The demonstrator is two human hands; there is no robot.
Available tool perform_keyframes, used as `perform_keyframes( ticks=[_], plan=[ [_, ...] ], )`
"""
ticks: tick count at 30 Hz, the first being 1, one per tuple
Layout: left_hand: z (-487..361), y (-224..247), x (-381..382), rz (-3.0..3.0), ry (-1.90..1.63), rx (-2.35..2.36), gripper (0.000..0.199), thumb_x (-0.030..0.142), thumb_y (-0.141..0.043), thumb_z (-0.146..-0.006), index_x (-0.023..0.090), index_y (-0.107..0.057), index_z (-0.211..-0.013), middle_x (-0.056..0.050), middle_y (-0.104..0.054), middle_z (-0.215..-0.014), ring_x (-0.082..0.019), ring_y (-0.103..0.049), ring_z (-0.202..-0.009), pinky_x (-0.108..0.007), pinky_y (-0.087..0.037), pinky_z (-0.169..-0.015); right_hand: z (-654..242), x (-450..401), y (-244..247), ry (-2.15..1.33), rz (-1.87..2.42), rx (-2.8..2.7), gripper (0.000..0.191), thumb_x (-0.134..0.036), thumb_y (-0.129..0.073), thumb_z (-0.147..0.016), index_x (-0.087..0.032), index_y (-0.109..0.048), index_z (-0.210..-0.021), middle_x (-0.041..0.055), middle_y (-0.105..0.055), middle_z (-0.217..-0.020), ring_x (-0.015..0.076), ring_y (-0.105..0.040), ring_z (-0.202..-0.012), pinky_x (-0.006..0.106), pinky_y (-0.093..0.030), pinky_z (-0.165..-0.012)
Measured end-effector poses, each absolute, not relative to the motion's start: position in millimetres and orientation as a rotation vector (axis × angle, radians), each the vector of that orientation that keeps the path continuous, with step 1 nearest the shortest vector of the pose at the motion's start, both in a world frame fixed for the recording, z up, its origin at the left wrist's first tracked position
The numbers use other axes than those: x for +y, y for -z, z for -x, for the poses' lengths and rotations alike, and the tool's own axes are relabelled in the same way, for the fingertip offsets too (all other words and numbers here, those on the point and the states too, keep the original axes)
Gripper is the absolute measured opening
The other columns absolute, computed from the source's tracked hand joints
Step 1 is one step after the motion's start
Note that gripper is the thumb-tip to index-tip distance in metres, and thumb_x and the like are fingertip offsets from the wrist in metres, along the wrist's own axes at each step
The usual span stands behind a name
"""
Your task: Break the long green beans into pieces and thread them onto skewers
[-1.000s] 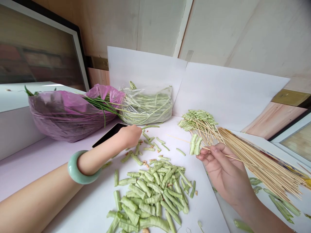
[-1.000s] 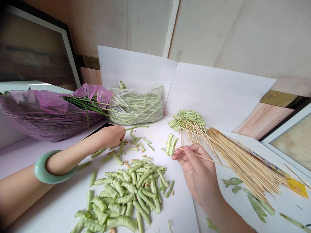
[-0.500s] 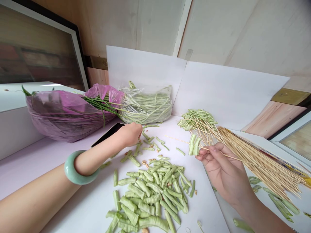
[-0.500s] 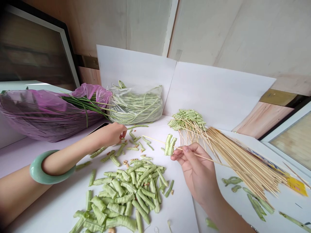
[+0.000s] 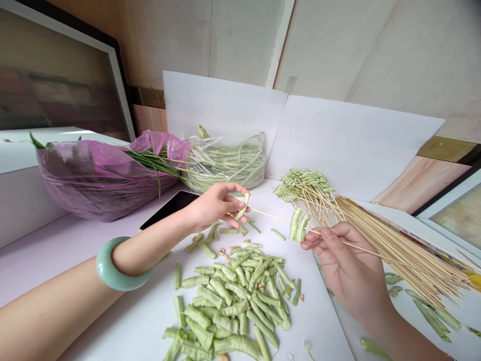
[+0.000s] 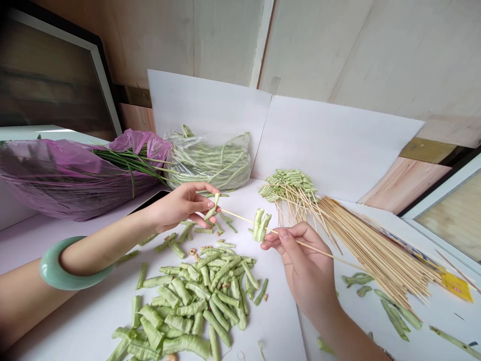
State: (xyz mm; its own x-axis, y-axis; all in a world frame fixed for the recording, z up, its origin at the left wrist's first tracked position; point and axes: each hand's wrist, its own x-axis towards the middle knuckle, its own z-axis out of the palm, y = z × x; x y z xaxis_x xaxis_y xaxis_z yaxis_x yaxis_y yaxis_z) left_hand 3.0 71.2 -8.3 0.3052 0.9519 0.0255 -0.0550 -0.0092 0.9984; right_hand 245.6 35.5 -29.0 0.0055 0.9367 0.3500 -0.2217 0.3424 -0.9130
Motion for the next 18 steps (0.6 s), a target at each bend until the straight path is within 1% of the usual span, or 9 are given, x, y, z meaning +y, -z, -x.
perform_keyframes(
  ticks=[2, 4, 8, 11, 14, 18],
  plan=[
    [-5.3, 8.7, 70.2, -1.266, -1.006, 0.902, 0.036, 0.023, -0.073, -0.07, 0.014, -0.052, -0.098, -0.007, -0.065, -0.076, -0.02, -0.068, -0.07, -0.027, -0.056, -0.055, -245.8, 35.6, 29.0, -1.056, 0.771, -1.223, 0.016, -0.032, -0.076, -0.069, -0.026, -0.063, -0.063, 0.0025, -0.068, -0.063, 0.0198, -0.063, -0.059, 0.041, -0.055, -0.06],
    [-7.2, 8.9, 69.5, -1.235, -1.0, 0.891, 0.034, 0.021, -0.075, -0.069, 0.013, -0.055, -0.095, -0.007, -0.066, -0.075, -0.02, -0.068, -0.07, -0.027, -0.056, -0.056, -245.7, 35.7, 29.2, -1.052, 0.771, -1.223, 0.017, -0.032, -0.077, -0.069, -0.026, -0.063, -0.062, 0.0025, -0.068, -0.063, 0.0197, -0.063, -0.06, 0.041, -0.055, -0.059],
    [-9.2, 8.5, 68.8, -1.24, -0.985, 0.883, 0.023, 0.022, -0.075, -0.069, 0.01, -0.059, -0.08, -0.008, -0.066, -0.073, -0.019, -0.068, -0.071, -0.025, -0.057, -0.057, -245.4, 35.3, 29.6, -1.052, 0.772, -1.226, 0.016, -0.033, -0.077, -0.068, -0.026, -0.063, -0.063, 0.0023, -0.068, -0.064, 0.0191, -0.063, -0.06, 0.04, -0.055, -0.059],
    [-10.0, 9.1, 68.7, -1.24, -0.99, 0.892, 0.022, 0.022, -0.076, -0.067, 0.01, -0.059, -0.074, -0.008, -0.065, -0.07, -0.019, -0.067, -0.071, -0.026, -0.057, -0.057, -245.6, 34.9, 29.6, -1.064, 0.763, -1.227, 0.015, -0.031, -0.077, -0.069, -0.025, -0.064, -0.063, 0.0021, -0.069, -0.063, 0.0184, -0.063, -0.061, 0.037, -0.056, -0.059],
    [-11.7, 11.9, 69.0, -1.216, -1.008, 0.887, 0.021, 0.021, -0.076, -0.067, 0.01, -0.059, -0.072, -0.008, -0.066, -0.07, -0.019, -0.067, -0.07, -0.026, -0.057, -0.057, -245.6, 34.8, 29.6, -1.068, 0.745, -1.233, 0.016, -0.031, -0.077, -0.069, -0.025, -0.064, -0.063, 0.0027, -0.069, -0.063, 0.0182, -0.064, -0.06, 0.036, -0.057, -0.058],
    [-16.0, 18.0, 68.7, -1.153, -1.038, 0.868, 0.016, 0.017, -0.074, -0.069, 0.009, -0.061, -0.074, -0.009, -0.066, -0.073, -0.019, -0.068, -0.071, -0.025, -0.057, -0.056, -244.6, 35.8, 31.5, -1.071, 0.724, -1.238, 0.016, -0.029, -0.077, -0.068, -0.024, -0.063, -0.063, 0.0021, -0.07, -0.064, 0.0177, -0.065, -0.061, 0.034, -0.057, -0.058]
  ],
)
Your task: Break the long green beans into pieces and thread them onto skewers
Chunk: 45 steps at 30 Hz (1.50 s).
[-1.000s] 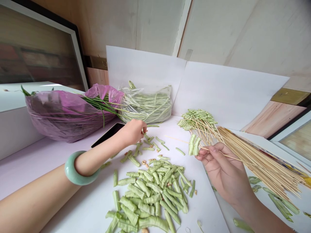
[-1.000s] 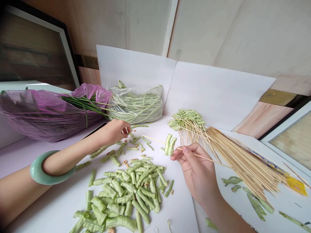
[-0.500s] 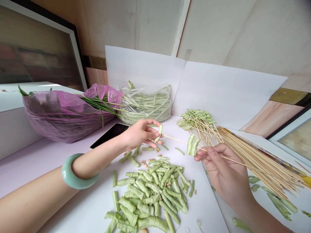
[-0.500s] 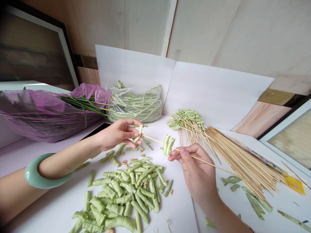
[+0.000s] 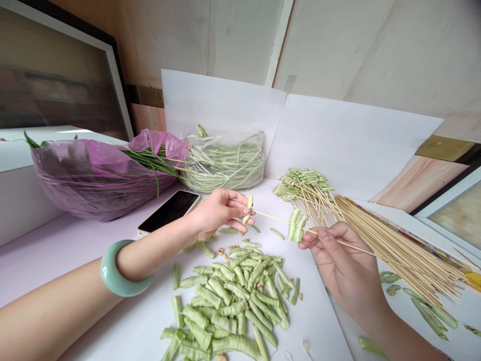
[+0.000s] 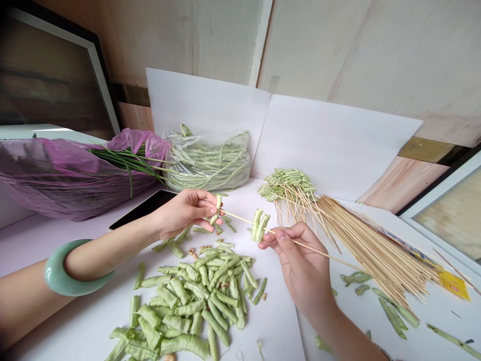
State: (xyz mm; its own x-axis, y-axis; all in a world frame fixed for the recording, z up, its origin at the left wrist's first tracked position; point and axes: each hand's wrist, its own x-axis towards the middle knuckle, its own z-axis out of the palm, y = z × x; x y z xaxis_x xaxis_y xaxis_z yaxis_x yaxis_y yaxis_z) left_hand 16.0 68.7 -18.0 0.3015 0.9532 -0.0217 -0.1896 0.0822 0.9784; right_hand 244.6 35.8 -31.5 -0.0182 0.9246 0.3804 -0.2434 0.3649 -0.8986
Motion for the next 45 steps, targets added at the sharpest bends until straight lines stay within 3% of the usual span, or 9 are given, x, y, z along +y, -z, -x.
perform_keyframes(
  ticks=[14, 18, 24, 29, 32, 35, 39, 41, 45],
  plan=[
    [-39.6, 34.5, 51.1, -0.877, -0.962, 0.62, 0.014, 0.013, -0.075, -0.066, 0.009, -0.068, -0.077, -0.008, -0.068, -0.079, -0.013, -0.065, -0.065, -0.019, -0.055, -0.054, -238.3, 28.8, 40.0, -1.259, 0.646, -1.254, 0.016, -0.026, -0.07, -0.078, -0.022, -0.061, -0.066, 0.0003, -0.072, -0.069, 0.0124, -0.066, -0.064, 0.026, -0.056, -0.066],
    [-45.6, 37.7, 44.0, -0.876, -0.959, 0.596, 0.016, 0.016, -0.076, -0.065, 0.009, -0.068, -0.077, -0.006, -0.066, -0.068, -0.013, -0.064, -0.064, -0.019, -0.054, -0.054, -231.8, 23.1, 40.3, -1.359, 0.642, -1.202, 0.02, -0.025, -0.069, -0.079, -0.022, -0.057, -0.064, -0.0005, -0.071, -0.068, 0.0115, -0.066, -0.065, 0.024, -0.055, -0.066],
    [-51.3, 40.4, 43.3, -0.879, -1.08, 0.724, 0.025, 0.024, -0.08, -0.06, 0.01, -0.069, -0.076, -0.004, -0.064, -0.07, -0.009, -0.059, -0.062, -0.019, -0.05, -0.059, -233.8, 26.5, 42.5, -1.373, 0.689, -1.109, 0.02, -0.026, -0.072, -0.077, -0.02, -0.058, -0.063, 0.0008, -0.071, -0.071, 0.0117, -0.066, -0.069, 0.024, -0.055, -0.069],
    [-25.3, 31.9, 68.4, -1.257, -1.172, 1.071, 0.026, 0.037, -0.073, -0.066, 0.012, -0.065, -0.068, -0.002, -0.061, -0.062, -0.008, -0.051, -0.051, -0.022, -0.043, -0.054, -243.3, 35.8, 37.8, -1.26, 0.735, -0.986, 0.019, -0.025, -0.077, -0.069, -0.02, -0.059, -0.064, -0.0001, -0.069, -0.069, 0.0122, -0.066, -0.071, 0.024, -0.057, -0.069],
    [6.0, 22.7, 88.3, -1.759, -0.972, 1.439, 0.007, 0.017, -0.069, -0.062, 0.014, -0.067, -0.068, -0.003, -0.064, -0.063, -0.013, -0.057, -0.058, -0.024, -0.042, -0.057, -245.9, 38.3, 33.8, -1.242, 0.74, -0.962, 0.021, -0.025, -0.079, -0.066, -0.021, -0.059, -0.064, -0.0014, -0.067, -0.067, 0.0121, -0.066, -0.068, 0.024, -0.058, -0.069],
    [26.8, 17.9, 96.4, -2.134, -0.672, 1.743, 0.015, 0.003, -0.059, -0.06, 0.015, -0.067, -0.063, -0.004, -0.066, -0.064, -0.016, -0.059, -0.062, -0.025, -0.04, -0.059, -245.3, 37.8, 31.9, -1.256, 0.741, -0.957, 0.021, -0.024, -0.08, -0.065, -0.021, -0.059, -0.065, -0.0023, -0.066, -0.066, 0.012, -0.065, -0.067, 0.024, -0.058, -0.067],
    [22.5, 13.6, 84.0, -2.211, -0.246, 1.926, 0.003, 0.015, -0.064, -0.063, 0.017, -0.067, -0.063, -0.007, -0.067, -0.07, -0.02, -0.061, -0.064, -0.026, -0.039, -0.055, -244.4, 36.2, 32.9, -1.276, 0.744, -0.951, 0.021, -0.023, -0.08, -0.064, -0.021, -0.06, -0.063, -0.0014, -0.067, -0.066, 0.0123, -0.065, -0.068, 0.023, -0.058, -0.065],
    [13.0, 10.1, 73.9, -2.192, -0.03, 2.011, 0.011, 0.023, -0.071, -0.06, 0.016, -0.068, -0.068, -0.011, -0.067, -0.076, -0.024, -0.062, -0.066, -0.028, -0.039, -0.054, -244.5, 36.0, 34.1, -1.273, 0.74, -0.955, 0.021, -0.024, -0.081, -0.064, -0.021, -0.06, -0.063, -0.0012, -0.067, -0.066, 0.0125, -0.065, -0.069, 0.023, -0.058, -0.064],
    [0.8, 6.4, 62.4, -2.224, 0.131, 2.007, 0.016, 0.014, -0.068, -0.061, 0.014, -0.068, -0.077, -0.015, -0.067, -0.081, -0.029, -0.064, -0.071, -0.031, -0.041, -0.056, -244.8, 36.5, 36.5, -1.265, 0.762, -0.976, 0.02, -0.026, -0.08, -0.066, -0.021, -0.061, -0.063, -0.0001, -0.068, -0.066, 0.0127, -0.065, -0.07, 0.023, -0.057, -0.065]
  ],
)
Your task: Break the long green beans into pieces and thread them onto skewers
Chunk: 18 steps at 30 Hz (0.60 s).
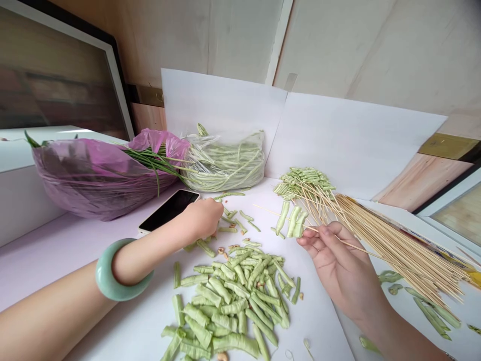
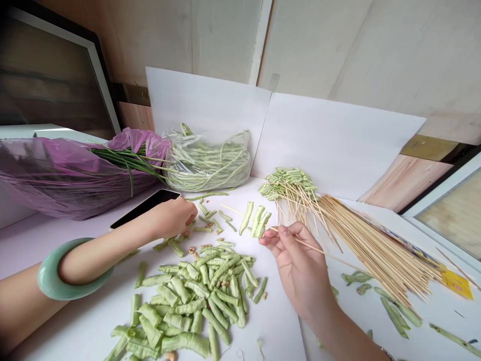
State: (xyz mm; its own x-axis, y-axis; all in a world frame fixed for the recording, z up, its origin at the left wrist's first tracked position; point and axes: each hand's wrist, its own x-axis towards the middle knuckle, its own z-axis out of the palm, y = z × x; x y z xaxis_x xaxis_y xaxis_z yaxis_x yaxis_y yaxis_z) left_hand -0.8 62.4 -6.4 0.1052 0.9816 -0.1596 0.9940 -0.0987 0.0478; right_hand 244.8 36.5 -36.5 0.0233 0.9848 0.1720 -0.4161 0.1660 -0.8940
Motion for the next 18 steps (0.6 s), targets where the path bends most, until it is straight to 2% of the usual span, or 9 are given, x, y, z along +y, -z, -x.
perform_keyframes(
  ticks=[4, 9, 11, 18],
  plan=[
    [2.2, 10.1, 66.5, -2.274, -0.087, 1.935, 0.013, 0.009, -0.063, -0.061, 0.016, -0.066, -0.071, -0.011, -0.067, -0.079, -0.026, -0.064, -0.071, -0.029, -0.042, -0.058, -244.8, 37.5, 37.3, -1.256, 0.766, -0.987, 0.021, -0.026, -0.08, -0.065, -0.021, -0.06, -0.062, -0.0007, -0.068, -0.067, 0.0125, -0.065, -0.07, 0.024, -0.057, -0.065],
    [0.3, 12.6, 74.4, -2.085, -0.814, 1.598, 0.015, 0.018, -0.064, -0.069, 0.017, -0.061, -0.083, -0.003, -0.067, -0.079, -0.017, -0.063, -0.069, -0.026, -0.047, -0.062, -244.6, 38.3, 36.7, -1.192, 0.766, -1.048, 0.021, -0.028, -0.08, -0.065, -0.022, -0.06, -0.062, -0.0014, -0.067, -0.067, 0.0138, -0.065, -0.067, 0.028, -0.058, -0.065],
    [-3.3, 13.3, 74.5, -1.89, -0.991, 1.413, 0.018, 0.022, -0.067, -0.068, 0.016, -0.058, -0.082, -0.003, -0.065, -0.079, -0.015, -0.063, -0.066, -0.026, -0.049, -0.06, -244.5, 37.6, 36.1, -1.151, 0.766, -1.102, 0.021, -0.03, -0.08, -0.066, -0.023, -0.06, -0.061, -0.0003, -0.067, -0.067, 0.0155, -0.065, -0.066, 0.032, -0.058, -0.065],
    [-13.5, 14.2, 69.4, -1.442, -1.18, 1.028, 0.025, 0.023, -0.075, -0.065, 0.013, -0.056, -0.079, 0.0, -0.059, -0.068, -0.012, -0.061, -0.059, -0.027, -0.053, -0.058, -245.5, 31.9, 31.7, -1.031, 0.719, -1.271, 0.015, -0.031, -0.075, -0.072, -0.026, -0.063, -0.064, 0.0023, -0.069, -0.068, 0.0195, -0.066, -0.064, 0.04, -0.058, -0.064]
  ],
)
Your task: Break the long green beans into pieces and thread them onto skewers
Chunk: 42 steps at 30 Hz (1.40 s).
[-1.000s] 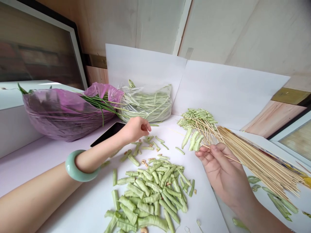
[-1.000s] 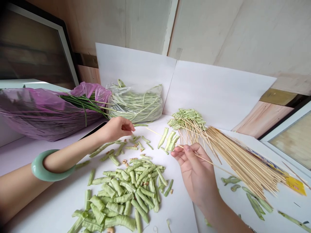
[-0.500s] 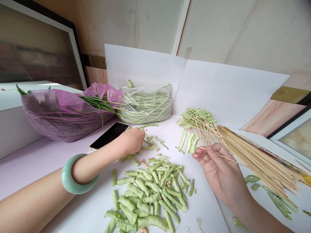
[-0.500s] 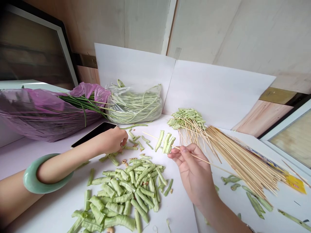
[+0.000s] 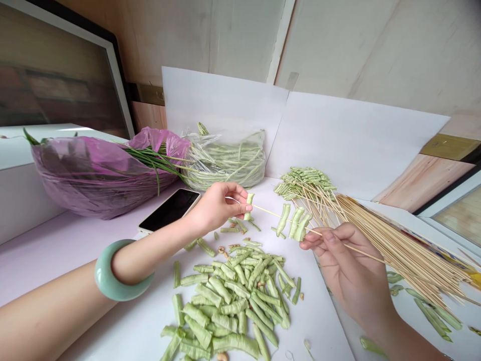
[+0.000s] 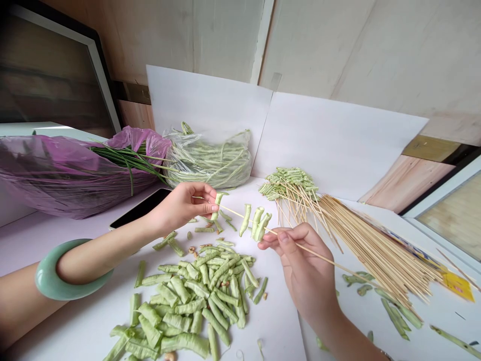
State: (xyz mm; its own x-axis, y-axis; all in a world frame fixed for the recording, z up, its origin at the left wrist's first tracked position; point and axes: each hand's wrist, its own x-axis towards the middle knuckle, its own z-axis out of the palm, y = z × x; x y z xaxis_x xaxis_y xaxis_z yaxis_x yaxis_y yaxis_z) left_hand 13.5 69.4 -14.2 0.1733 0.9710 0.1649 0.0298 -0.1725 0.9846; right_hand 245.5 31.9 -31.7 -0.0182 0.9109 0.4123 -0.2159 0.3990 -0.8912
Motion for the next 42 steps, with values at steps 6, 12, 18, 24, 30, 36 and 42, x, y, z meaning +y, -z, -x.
perform_keyframes(
  ticks=[6, 12, 18, 24, 30, 36, 42],
  plan=[
    [-13.9, 12.9, 69.5, -1.458, -1.249, 0.974, 0.028, 0.021, -0.078, -0.062, 0.012, -0.057, -0.079, -0.001, -0.062, -0.066, -0.011, -0.061, -0.058, -0.023, -0.05, -0.056, -246.8, 32.1, 31.7, -1.006, 0.703, -1.286, 0.012, -0.029, -0.073, -0.073, -0.027, -0.065, -0.065, 0.0015, -0.069, -0.069, 0.0195, -0.066, -0.065, 0.039, -0.059, -0.062],
    [-13.6, 13.5, 69.1, -1.535, -1.298, 0.945, 0.03, 0.023, -0.079, -0.061, 0.011, -0.06, -0.081, -0.004, -0.065, -0.071, -0.014, -0.063, -0.066, -0.025, -0.051, -0.062, -246.7, 29.5, 29.3, -0.985, 0.699, -1.282, 0.013, -0.027, -0.074, -0.073, -0.026, -0.064, -0.065, 0.0005, -0.069, -0.068, 0.0182, -0.066, -0.064, 0.037, -0.059, -0.063],
    [-13.8, 13.9, 67.3, -1.684, -1.394, 0.99, 0.031, 0.03, -0.08, -0.06, 0.012, -0.061, -0.076, -0.003, -0.063, -0.069, -0.014, -0.061, -0.066, -0.025, -0.051, -0.062, -245.4, 21.8, 29.0, -0.88, 0.722, -1.342, 0.013, -0.029, -0.074, -0.073, -0.026, -0.064, -0.066, 0.0019, -0.071, -0.07, 0.0196, -0.067, -0.062, 0.04, -0.057, -0.067],
    [-17.2, 19.9, 67.1, -1.663, -1.379, 0.98, 0.027, 0.026, -0.08, -0.059, 0.014, -0.062, -0.075, -0.002, -0.064, -0.069, -0.013, -0.061, -0.065, -0.025, -0.05, -0.065, -245.0, 20.8, 32.9, -0.813, 0.733, -1.396, 0.014, -0.031, -0.073, -0.074, -0.027, -0.063, -0.066, 0.0021, -0.071, -0.067, 0.0214, -0.068, -0.064, 0.044, -0.054, -0.075],
    [-24.3, 24.7, 65.2, -1.168, -1.33, 0.761, 0.033, 0.02, -0.082, -0.056, 0.015, -0.061, -0.08, 0.0, -0.065, -0.065, -0.01, -0.059, -0.058, -0.023, -0.047, -0.058, -246.2, 24.4, 34.9, -0.865, 0.633, -1.401, 0.01, -0.024, -0.07, -0.079, -0.025, -0.063, -0.071, -0.0002, -0.072, -0.073, 0.0164, -0.068, -0.065, 0.034, -0.056, -0.067],
    [-29.9, 26.4, 60.0, -0.992, -1.283, 0.683, 0.03, 0.013, -0.08, -0.058, 0.016, -0.058, -0.079, 0.003, -0.063, -0.062, -0.007, -0.055, -0.055, -0.018, -0.041, -0.055, -244.5, 20.0, 33.3, -0.796, 0.642, -1.436, 0.013, -0.027, -0.069, -0.079, -0.024, -0.06, -0.07, -0.0006, -0.072, -0.069, 0.0163, -0.068, -0.065, 0.034, -0.054, -0.07],
    [-33.3, 29.4, 56.7, -0.886, -1.221, 0.574, 0.028, 0.014, -0.078, -0.061, 0.018, -0.055, -0.076, 0.006, -0.056, -0.058, -0.005, -0.049, -0.051, -0.019, -0.037, -0.054, -244.3, 18.6, 34.2, -0.784, 0.64, -1.434, 0.012, -0.025, -0.068, -0.08, -0.024, -0.06, -0.072, -0.0003, -0.072, -0.07, 0.017, -0.068, -0.065, 0.036, -0.054, -0.069]
  ],
)
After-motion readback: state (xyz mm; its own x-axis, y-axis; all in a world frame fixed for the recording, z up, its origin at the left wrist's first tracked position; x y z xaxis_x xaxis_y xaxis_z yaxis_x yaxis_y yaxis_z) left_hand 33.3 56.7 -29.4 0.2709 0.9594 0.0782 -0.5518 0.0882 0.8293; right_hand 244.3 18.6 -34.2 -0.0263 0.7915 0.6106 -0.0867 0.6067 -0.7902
